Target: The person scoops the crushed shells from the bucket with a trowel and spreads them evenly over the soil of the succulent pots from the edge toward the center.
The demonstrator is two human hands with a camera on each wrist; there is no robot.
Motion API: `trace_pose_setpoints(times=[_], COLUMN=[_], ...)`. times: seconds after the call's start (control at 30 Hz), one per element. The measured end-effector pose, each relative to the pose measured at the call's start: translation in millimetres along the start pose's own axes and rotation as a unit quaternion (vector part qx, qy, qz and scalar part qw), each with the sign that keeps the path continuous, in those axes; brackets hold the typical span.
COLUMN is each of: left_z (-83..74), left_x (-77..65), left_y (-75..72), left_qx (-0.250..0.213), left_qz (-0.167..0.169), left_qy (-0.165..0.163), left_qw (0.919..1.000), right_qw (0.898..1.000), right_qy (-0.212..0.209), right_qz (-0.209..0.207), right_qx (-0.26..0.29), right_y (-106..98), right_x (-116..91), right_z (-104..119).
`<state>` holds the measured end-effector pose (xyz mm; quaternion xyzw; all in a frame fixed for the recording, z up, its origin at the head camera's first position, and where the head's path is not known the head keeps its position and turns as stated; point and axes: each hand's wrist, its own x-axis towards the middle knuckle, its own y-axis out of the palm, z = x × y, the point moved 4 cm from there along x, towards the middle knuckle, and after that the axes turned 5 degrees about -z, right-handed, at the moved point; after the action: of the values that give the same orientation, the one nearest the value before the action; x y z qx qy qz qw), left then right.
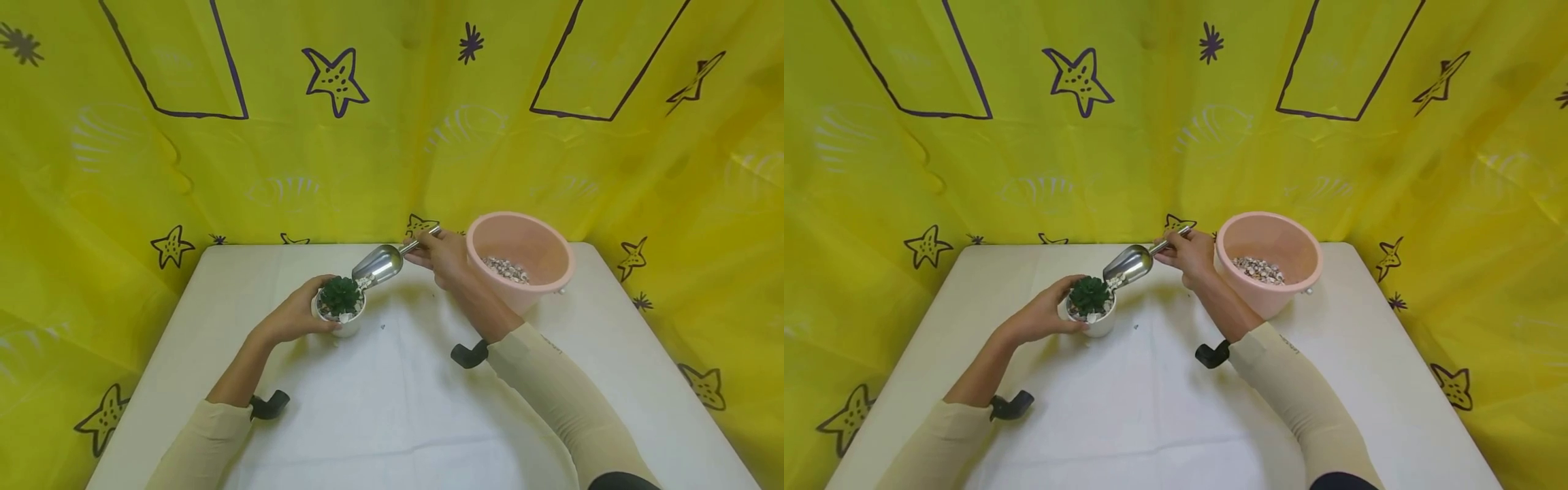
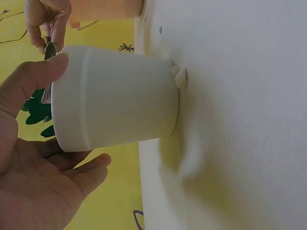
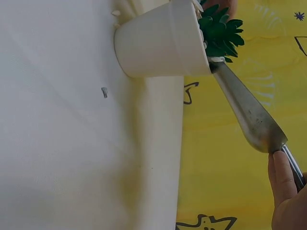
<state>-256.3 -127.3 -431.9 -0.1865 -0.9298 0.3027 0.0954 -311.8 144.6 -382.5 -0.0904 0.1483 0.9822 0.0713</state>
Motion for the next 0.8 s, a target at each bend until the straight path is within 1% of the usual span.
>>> trace_pose_setpoints(times=[0.1,0.2,0.33,0.43,0.63,0.8], left_z=[0.4,0.7,1.2,1.0,0.7,1.8], left_x=[-0.4,-0.5,-0.8,-0.8,0.3,0.8], left_y=[0.4,1.6,4.1,6.1,7.4,6.3], left_qx=[-0.004,-0.004,0.007,0.020,0.026,0.028], left_qz=[0.002,-0.002,-0.018,-0.034,-0.056,-0.062], left_qy=[0.008,0.009,-0.011,-0.020,-0.007,-0.009], left_qw=[1.0000,1.0000,0.9997,0.9990,0.9981,0.9977], right_qw=[1.000,1.000,1.000,1.000,1.000,1.000], right_qy=[-0.001,-0.002,-0.001,0.001,-0.002,-0.004], right_qz=[0.004,0.005,0.004,0.004,0.001,-0.002], right_qx=[-0.002,-0.001,0.000,-0.001,-0.001,0.000], right_y=[0.1,0.0,-0.1,-0.2,-1.2,-2.1], right_x=[0.1,0.7,0.9,0.7,0.9,1.3], right_z=[-1.1,-2.2,-2.8,-2.8,-2.7,-2.4])
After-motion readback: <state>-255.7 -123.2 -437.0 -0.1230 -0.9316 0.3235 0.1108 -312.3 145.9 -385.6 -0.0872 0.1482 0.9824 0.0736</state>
